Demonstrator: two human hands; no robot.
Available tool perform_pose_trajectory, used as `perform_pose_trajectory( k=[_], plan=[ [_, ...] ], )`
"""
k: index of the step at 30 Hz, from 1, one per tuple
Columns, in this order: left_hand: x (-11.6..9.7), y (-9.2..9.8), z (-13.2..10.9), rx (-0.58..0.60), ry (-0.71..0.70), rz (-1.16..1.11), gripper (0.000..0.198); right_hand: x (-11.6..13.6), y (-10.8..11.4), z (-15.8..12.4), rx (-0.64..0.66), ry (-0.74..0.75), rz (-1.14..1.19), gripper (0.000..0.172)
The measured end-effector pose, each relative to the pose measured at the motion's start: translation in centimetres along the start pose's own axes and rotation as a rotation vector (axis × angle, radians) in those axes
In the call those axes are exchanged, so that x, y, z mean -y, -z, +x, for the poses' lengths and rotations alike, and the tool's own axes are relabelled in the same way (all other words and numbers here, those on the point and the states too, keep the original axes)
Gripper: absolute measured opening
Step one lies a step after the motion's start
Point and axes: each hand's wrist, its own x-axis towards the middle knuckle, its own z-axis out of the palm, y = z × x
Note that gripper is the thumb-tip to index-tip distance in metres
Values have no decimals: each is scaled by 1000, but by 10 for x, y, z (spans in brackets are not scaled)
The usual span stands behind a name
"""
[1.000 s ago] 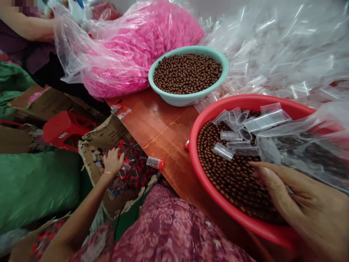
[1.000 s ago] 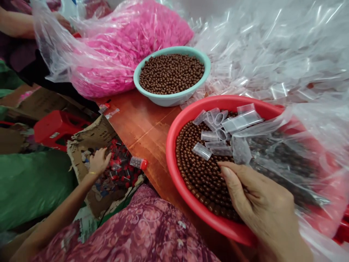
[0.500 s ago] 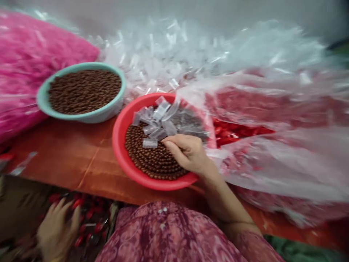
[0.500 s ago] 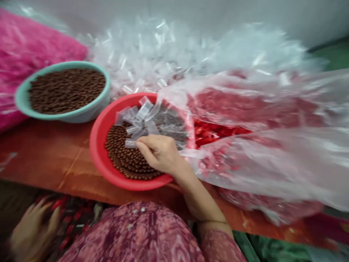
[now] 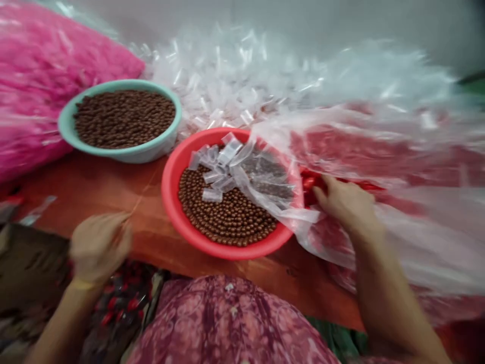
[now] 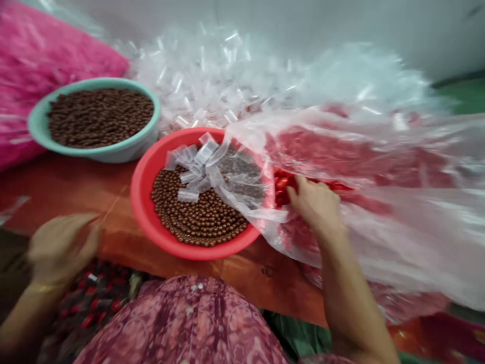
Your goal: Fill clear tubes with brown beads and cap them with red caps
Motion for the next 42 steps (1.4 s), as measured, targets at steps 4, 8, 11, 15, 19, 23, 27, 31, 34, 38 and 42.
perform_pose_trajectory(
  k=[4,8,11,15,19,23,27,31,34,38,42],
  plan=[
    [-33,-4,27,-80,-207,79,11,10,1,0,78,-18,-32,51],
    [-68,-2,67,46,-286,-31,14,11,-1,-3,112,-34,22,51],
    [-89,-12,95,458,-378,87,17,12,-1,-2,90,-117,74,46],
    [-104,-42,123,876,-386,298,22,15,1,-1,66,-208,103,47],
    [-106,-63,141,893,-466,333,28,16,-6,-1,6,46,-9,47],
    [-104,-61,142,769,-497,286,35,8,-22,3,-163,173,-26,36],
    [-108,-47,133,806,-239,288,37,-4,-30,2,-313,166,114,33],
    [-119,-50,128,912,-114,276,52,-3,-24,-6,-262,88,294,30],
    [-122,-62,134,900,-76,238,46,2,-16,-13,-290,-70,463,29],
    [-116,-78,145,921,29,94,40,3,-9,-24,-382,-208,573,30],
    [-110,-84,151,1015,66,29,30,11,0,-38,-546,-145,572,28]
  ],
)
